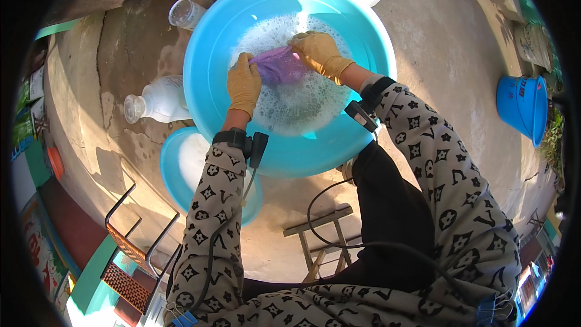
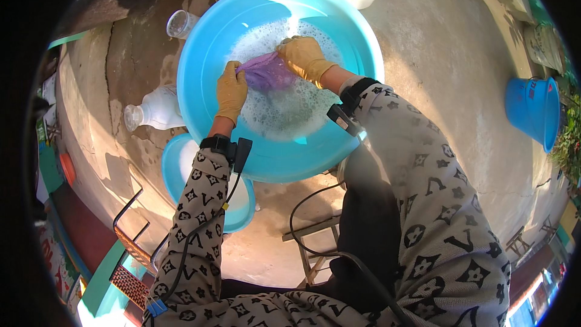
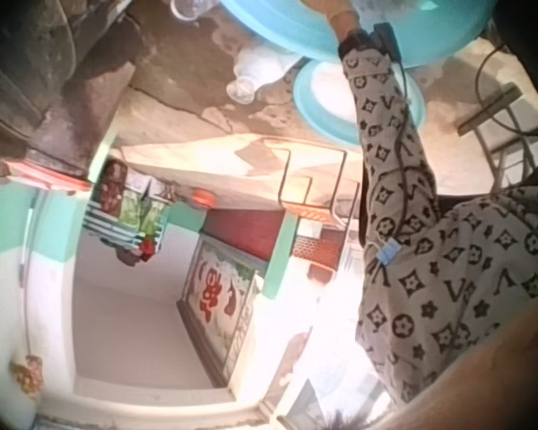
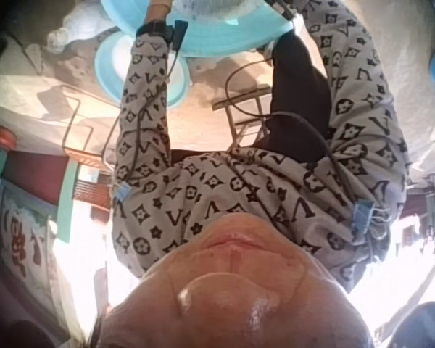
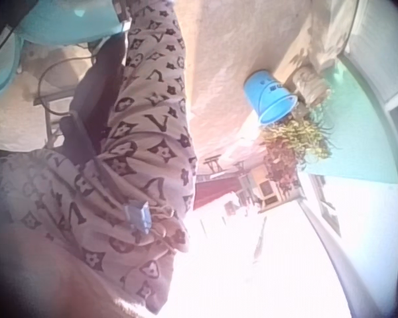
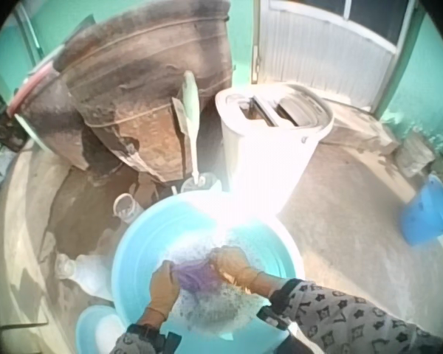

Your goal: The person washes a purple cloth by hand in a blue basin filled with soapy water, then rinses it in a second basin. After wringing the cloth, the person wipes a glass door with it and returns to the basins.

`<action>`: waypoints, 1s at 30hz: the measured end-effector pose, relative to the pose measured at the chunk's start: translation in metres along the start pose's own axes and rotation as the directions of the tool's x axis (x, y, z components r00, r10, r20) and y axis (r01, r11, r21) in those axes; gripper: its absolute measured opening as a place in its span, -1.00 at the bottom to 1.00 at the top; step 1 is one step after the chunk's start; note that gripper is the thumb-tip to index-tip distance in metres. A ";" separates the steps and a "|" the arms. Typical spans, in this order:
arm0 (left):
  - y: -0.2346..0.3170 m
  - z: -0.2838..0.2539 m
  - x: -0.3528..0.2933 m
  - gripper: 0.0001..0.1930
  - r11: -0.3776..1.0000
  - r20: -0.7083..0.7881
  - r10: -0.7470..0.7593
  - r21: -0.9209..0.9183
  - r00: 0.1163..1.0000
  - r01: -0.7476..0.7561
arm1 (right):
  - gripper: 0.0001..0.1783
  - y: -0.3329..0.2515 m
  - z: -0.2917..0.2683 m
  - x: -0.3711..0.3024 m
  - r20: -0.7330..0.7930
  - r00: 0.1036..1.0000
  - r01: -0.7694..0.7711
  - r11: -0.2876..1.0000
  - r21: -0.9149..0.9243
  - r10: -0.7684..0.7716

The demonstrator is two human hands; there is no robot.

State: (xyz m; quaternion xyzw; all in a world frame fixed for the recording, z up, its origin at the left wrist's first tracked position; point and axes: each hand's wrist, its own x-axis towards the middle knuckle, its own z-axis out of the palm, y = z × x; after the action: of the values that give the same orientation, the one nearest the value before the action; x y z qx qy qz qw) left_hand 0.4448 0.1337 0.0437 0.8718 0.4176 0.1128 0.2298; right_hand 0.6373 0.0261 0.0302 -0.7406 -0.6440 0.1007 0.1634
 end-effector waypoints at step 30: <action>-0.035 0.030 -0.027 -0.71 0.901 0.570 -0.352 0.420 0.742 0.105 | -0.82 0.011 0.030 -0.021 0.575 0.803 -0.213 0.977 0.025 0.161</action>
State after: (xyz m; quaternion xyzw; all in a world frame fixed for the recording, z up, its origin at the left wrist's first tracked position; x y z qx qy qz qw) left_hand 0.4161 0.1222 -0.0001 0.8258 0.4344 -0.2956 0.2049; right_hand 0.6337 0.0072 -0.0035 -0.7285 -0.5820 0.3611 -0.0143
